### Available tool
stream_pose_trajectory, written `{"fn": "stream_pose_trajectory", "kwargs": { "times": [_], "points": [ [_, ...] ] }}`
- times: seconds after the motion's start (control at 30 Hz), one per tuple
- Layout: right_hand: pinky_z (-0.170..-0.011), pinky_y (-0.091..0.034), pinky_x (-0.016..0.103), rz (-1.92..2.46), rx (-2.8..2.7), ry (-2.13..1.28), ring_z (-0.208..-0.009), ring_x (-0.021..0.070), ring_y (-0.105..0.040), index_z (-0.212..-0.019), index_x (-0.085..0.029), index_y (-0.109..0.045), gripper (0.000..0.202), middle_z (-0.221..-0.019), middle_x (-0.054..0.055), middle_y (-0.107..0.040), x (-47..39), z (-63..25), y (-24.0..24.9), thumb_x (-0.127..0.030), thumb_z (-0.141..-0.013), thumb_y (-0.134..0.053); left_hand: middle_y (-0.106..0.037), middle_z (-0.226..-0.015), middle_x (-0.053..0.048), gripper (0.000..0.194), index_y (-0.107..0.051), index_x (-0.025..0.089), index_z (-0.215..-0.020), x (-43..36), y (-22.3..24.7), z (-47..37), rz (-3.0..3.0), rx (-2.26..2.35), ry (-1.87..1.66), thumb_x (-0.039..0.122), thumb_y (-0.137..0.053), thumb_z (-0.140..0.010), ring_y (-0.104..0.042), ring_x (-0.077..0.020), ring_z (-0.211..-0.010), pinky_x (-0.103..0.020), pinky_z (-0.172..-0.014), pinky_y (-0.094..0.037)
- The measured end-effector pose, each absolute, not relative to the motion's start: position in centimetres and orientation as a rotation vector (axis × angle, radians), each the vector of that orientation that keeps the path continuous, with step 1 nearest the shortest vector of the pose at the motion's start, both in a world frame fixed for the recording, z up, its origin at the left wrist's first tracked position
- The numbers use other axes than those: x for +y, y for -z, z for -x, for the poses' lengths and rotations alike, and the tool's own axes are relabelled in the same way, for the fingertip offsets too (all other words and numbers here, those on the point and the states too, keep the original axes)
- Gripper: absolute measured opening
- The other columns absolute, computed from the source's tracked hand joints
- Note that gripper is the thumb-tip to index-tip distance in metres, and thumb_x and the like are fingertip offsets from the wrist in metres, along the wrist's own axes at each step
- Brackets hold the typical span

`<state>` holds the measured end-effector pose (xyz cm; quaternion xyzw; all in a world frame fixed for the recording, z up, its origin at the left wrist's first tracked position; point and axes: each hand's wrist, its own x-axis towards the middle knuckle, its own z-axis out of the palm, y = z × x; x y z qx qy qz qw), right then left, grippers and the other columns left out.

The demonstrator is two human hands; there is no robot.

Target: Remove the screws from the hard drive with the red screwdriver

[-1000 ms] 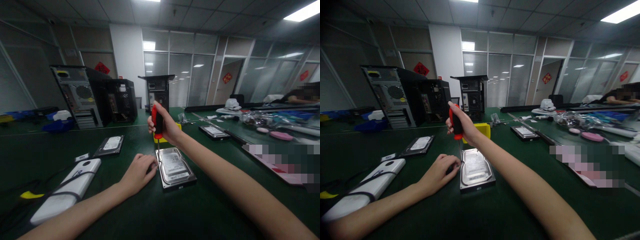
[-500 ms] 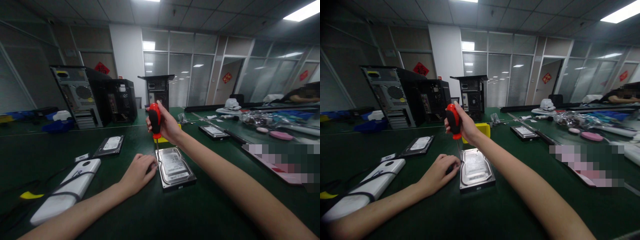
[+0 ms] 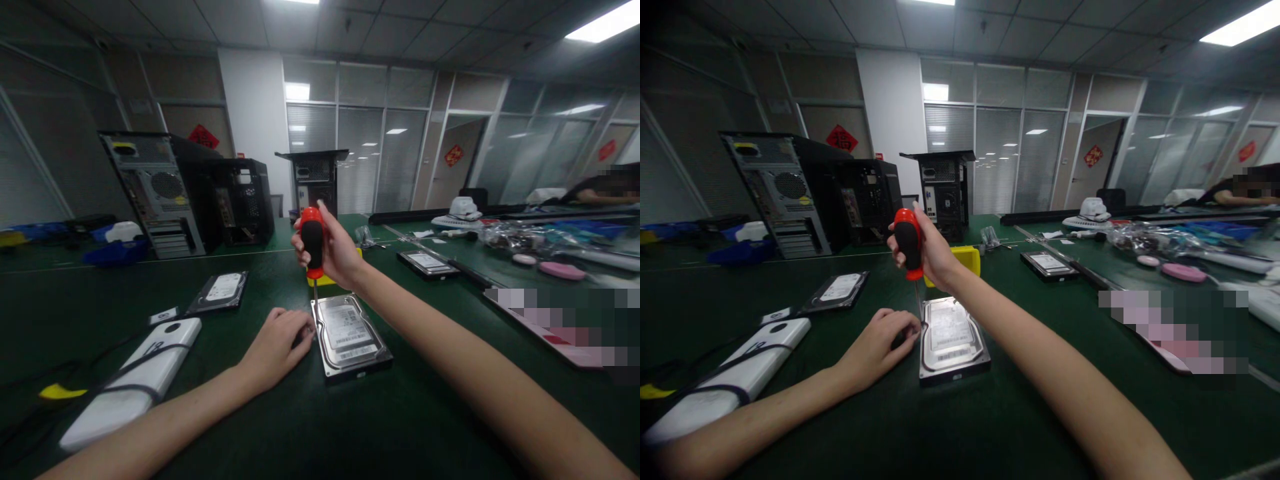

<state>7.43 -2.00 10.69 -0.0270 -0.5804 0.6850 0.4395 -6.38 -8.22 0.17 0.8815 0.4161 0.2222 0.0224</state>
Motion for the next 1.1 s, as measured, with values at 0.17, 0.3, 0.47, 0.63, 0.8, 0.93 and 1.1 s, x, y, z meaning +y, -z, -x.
{"fn": "stream_pose_trajectory", "kwargs": {
  "times": [0.17,0.3,0.47,0.63,0.8,0.93,1.1],
  "points": [
    [-0.043,-0.033,0.02,0.136,-1.488,-1.585,-0.04,0.0056,-0.039,-0.07,-0.019,-0.045,0.038,-0.051,-0.005,-0.046,-2.58,-7.38,-10.83,-0.056,-0.08,-0.048,-0.055,-0.077,0.001,0.009,-0.052,0.019,-0.086,-8.28,-0.11,6.4,-2.727,1.298,-0.685,0.017,-0.043,-0.087,-0.049,-0.0156,-0.071,-0.032,-0.076,-0.032],
    [-0.044,-0.034,0.02,0.157,-1.506,-1.568,-0.041,0.006,-0.04,-0.069,-0.019,-0.046,0.035,-0.051,-0.005,-0.046,-2.68,-7.35,-10.81,-0.052,-0.08,-0.051,-0.055,-0.077,0.001,0.009,-0.052,0.019,-0.086,-8.27,-0.18,6.36,-2.726,1.304,-0.678,0.017,-0.044,-0.087,-0.049,-0.0156,-0.071,-0.032,-0.076,-0.032],
    [-0.048,-0.039,0.022,0.102,-1.487,-1.631,-0.047,0.0068,-0.045,-0.08,-0.017,-0.054,0.041,-0.061,-0.002,-0.052,-2.21,-7.38,-10.56,-0.058,-0.08,-0.046,-0.056,-0.077,0.001,0.009,-0.052,0.019,-0.086,-8.25,-0.19,6.34,-2.718,1.306,-0.688,0.018,-0.044,-0.087,-0.049,-0.0157,-0.071,-0.032,-0.076,-0.032],
    [-0.05,-0.041,0.022,0.06,-1.512,-1.66,-0.05,0.0071,-0.048,-0.083,-0.015,-0.058,0.048,-0.066,0.0,-0.053,-2.03,-7.41,-10.46,-0.06,-0.082,-0.042,-0.055,-0.076,0.001,0.009,-0.052,0.019,-0.086,-8.24,-0.18,6.39,-2.718,1.3,-0.682,0.017,-0.043,-0.087,-0.048,-0.0155,-0.071,-0.032,-0.076,-0.032],
    [-0.05,-0.042,0.022,0.058,-1.492,-1.661,-0.05,0.0071,-0.049,-0.085,-0.014,-0.059,0.046,-0.069,0.0,-0.055,-2.11,-7.46,-10.57,-0.057,-0.082,-0.044,-0.055,-0.076,0.002,0.009,-0.052,0.019,-0.086,-8.36,-0.24,6.38,-2.708,1.303,-0.682,0.017,-0.044,-0.087,-0.049,-0.0153,-0.071,-0.032,-0.076,-0.032],
    [-0.05,-0.042,0.022,0.077,-1.468,-1.626,-0.05,0.0075,-0.049,-0.093,-0.016,-0.057,0.045,-0.065,-0.001,-0.054,-1.97,-7.39,-10.49,-0.057,-0.083,-0.042,-0.055,-0.077,0.001,0.009,-0.053,0.019,-0.086,-8.29,-0.26,6.33,-2.711,1.311,-0.679,0.017,-0.044,-0.086,-0.049,-0.0158,-0.072,-0.032,-0.076,-0.032],
    [-0.046,-0.039,0.02,0.068,-1.443,-1.599,-0.044,0.0062,-0.043,-0.089,-0.018,-0.051,0.043,-0.057,-0.004,-0.05,-2.04,-7.2,-10.42,-0.059,-0.083,-0.04,-0.055,-0.076,0.001,0.009,-0.053,0.019,-0.086,-8.23,-0.18,6.34,-2.723,1.306,-0.674,0.018,-0.044,-0.087,-0.049,-0.0161,-0.072,-0.032,-0.076,-0.032]
  ]
}}
